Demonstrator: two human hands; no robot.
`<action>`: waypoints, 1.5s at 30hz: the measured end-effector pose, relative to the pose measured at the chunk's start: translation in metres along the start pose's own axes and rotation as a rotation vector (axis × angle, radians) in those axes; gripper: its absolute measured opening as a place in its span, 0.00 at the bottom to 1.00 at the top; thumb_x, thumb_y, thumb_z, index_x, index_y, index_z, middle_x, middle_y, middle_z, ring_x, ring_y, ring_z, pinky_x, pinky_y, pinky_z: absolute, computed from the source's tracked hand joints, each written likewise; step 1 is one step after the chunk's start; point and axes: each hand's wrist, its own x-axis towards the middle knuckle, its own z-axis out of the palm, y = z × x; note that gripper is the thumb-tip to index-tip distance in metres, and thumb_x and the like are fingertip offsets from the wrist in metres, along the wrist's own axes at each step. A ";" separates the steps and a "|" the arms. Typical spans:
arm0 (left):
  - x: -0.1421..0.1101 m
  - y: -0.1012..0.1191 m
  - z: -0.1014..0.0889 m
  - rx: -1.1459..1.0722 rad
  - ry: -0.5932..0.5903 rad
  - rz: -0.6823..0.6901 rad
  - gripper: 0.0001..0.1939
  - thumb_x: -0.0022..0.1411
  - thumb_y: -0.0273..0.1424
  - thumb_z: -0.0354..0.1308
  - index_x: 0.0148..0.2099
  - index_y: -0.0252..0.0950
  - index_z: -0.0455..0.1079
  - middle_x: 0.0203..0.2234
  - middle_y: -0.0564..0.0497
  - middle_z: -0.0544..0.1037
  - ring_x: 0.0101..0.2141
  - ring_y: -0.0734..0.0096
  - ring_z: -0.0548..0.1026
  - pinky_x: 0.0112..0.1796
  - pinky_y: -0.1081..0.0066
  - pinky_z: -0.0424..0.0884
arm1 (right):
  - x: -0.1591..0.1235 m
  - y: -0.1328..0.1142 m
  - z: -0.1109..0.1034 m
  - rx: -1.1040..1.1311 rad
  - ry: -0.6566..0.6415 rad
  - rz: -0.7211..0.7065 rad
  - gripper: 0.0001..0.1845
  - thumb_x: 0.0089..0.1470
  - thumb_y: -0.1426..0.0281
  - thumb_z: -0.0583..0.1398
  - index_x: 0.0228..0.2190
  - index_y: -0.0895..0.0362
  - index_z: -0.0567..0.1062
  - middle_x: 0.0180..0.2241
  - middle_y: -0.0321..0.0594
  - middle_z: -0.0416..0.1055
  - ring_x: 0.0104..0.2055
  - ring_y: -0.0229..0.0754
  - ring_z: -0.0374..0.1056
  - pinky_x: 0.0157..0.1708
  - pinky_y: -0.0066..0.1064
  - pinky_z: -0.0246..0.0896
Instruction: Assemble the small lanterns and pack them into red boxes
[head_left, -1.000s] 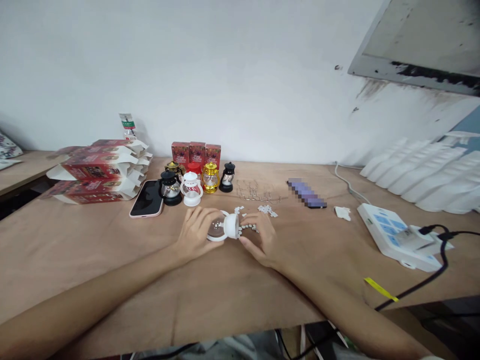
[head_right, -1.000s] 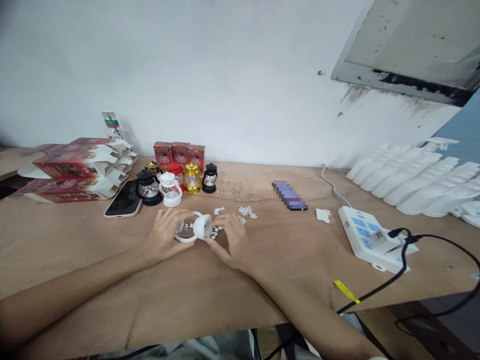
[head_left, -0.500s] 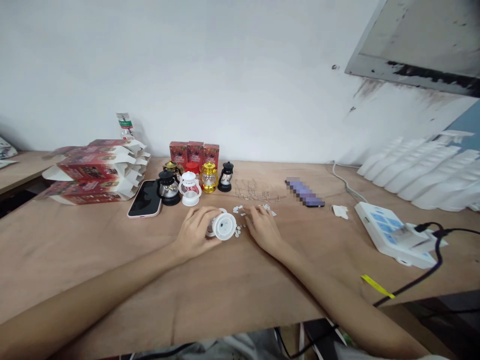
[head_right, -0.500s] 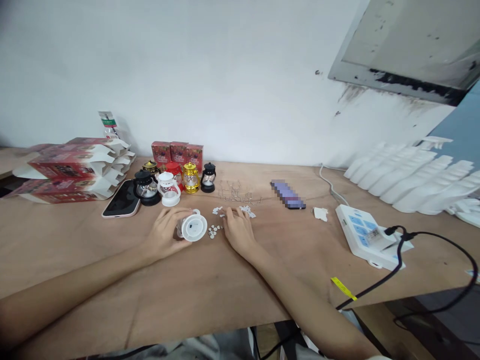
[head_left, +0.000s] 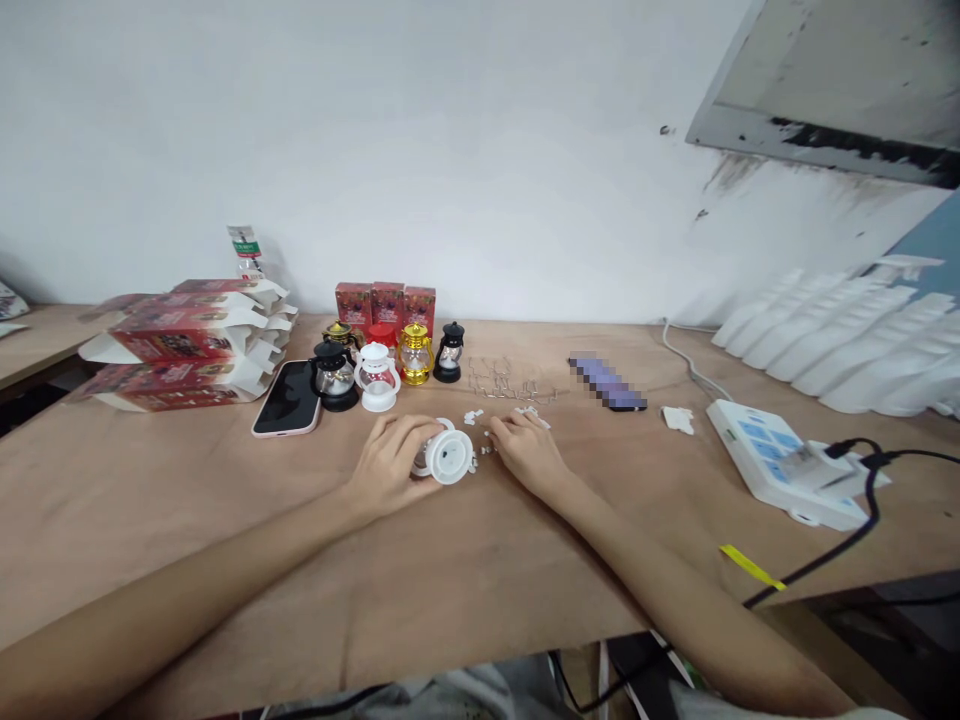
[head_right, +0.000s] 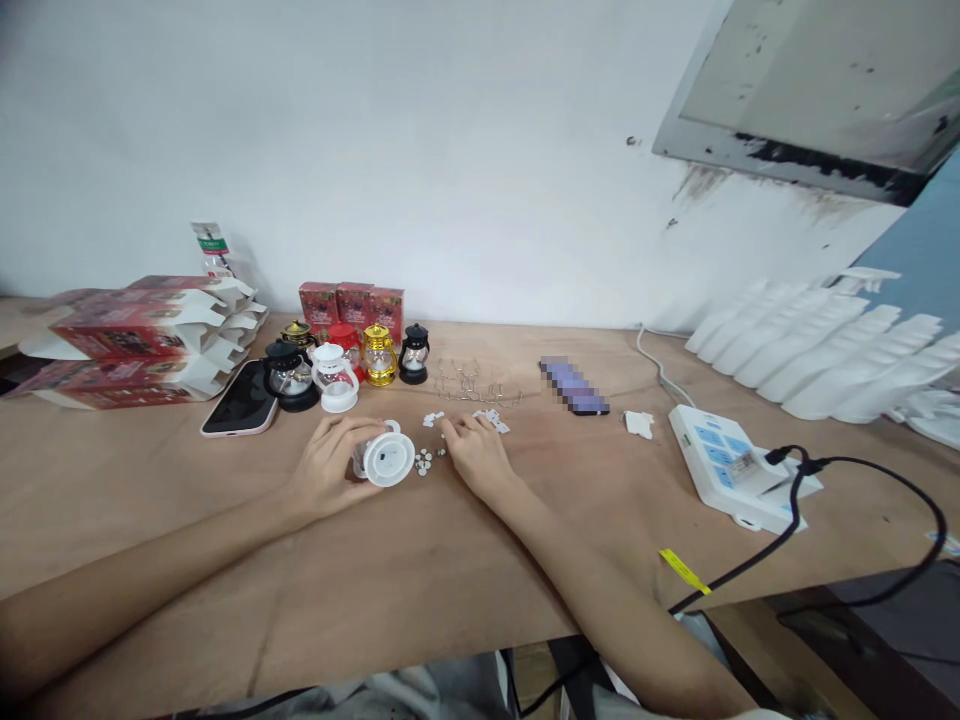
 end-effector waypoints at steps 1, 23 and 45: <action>0.000 0.000 0.000 0.001 0.000 0.001 0.18 0.60 0.37 0.54 0.49 0.34 0.59 0.41 0.42 0.76 0.42 0.62 0.74 0.40 0.64 0.64 | 0.000 0.000 0.000 -0.005 0.003 -0.018 0.12 0.52 0.82 0.54 0.34 0.57 0.73 0.25 0.43 0.73 0.33 0.46 0.66 0.33 0.34 0.55; 0.001 0.000 0.001 -0.001 0.014 0.003 0.17 0.61 0.37 0.53 0.49 0.34 0.59 0.40 0.43 0.76 0.41 0.63 0.74 0.39 0.65 0.63 | -0.001 -0.036 -0.048 0.726 0.401 -0.020 0.09 0.55 0.78 0.56 0.37 0.53 0.71 0.31 0.37 0.76 0.34 0.36 0.72 0.35 0.28 0.67; 0.002 0.002 0.000 0.061 0.048 0.081 0.16 0.61 0.38 0.53 0.46 0.33 0.62 0.37 0.43 0.76 0.36 0.65 0.74 0.38 0.66 0.62 | -0.001 -0.047 -0.044 0.697 0.407 -0.056 0.05 0.54 0.76 0.58 0.33 0.56 0.70 0.30 0.41 0.72 0.32 0.38 0.68 0.32 0.32 0.66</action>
